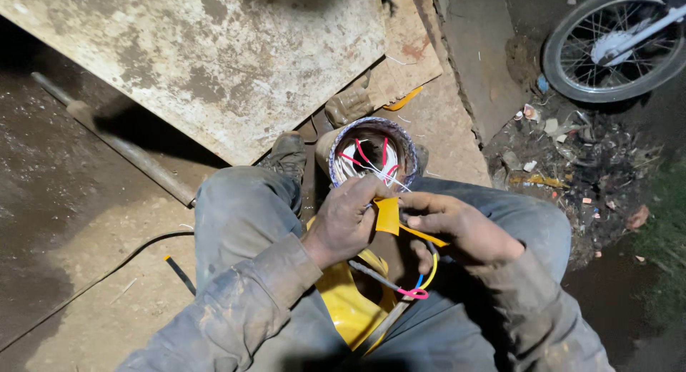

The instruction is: The person sits on the ground and wraps electrical tape around wire connections inside a conduit pipe, pressing and smoothing the tape by hand. They use a utility knife to cut the tape and pliers lie nearby, working through several wire joints in sequence.

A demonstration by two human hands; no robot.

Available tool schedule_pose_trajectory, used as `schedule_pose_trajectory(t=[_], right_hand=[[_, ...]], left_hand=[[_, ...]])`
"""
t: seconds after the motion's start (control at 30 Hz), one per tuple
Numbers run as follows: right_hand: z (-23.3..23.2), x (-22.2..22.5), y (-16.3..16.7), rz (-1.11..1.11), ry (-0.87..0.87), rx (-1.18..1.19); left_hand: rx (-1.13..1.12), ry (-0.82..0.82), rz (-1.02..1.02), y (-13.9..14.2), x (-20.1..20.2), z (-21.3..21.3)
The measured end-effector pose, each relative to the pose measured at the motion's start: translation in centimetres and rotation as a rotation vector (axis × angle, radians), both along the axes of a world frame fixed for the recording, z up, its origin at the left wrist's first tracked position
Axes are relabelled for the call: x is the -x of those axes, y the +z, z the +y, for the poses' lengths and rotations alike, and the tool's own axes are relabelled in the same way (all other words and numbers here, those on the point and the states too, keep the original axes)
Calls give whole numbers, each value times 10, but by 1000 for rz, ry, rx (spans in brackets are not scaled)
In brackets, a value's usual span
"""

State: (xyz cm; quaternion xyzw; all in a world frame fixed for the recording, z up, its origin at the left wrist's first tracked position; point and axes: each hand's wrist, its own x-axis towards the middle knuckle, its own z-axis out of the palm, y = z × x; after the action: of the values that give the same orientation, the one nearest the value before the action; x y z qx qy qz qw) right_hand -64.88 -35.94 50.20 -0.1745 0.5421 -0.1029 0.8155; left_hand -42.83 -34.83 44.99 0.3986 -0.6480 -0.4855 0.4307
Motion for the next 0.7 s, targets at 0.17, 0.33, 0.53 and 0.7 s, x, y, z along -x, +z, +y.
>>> schedule_pose_trajectory(t=[0.17, 0.33, 0.53, 0.7], right_hand=[[-3, -6, -7, -112, -223, -9], [4, -9, -14, -106, -348, -59], [9, -10, -24, -178, -357, 30], [15, -16, -33, -36, -352, 208]], left_hand=[[0, 46, -11, -2, -4, -2], [-109, 80, 26, 1, -2, -8], [-420, 149, 18, 4, 4, -12], [57, 282, -187, -1, 1, -17]])
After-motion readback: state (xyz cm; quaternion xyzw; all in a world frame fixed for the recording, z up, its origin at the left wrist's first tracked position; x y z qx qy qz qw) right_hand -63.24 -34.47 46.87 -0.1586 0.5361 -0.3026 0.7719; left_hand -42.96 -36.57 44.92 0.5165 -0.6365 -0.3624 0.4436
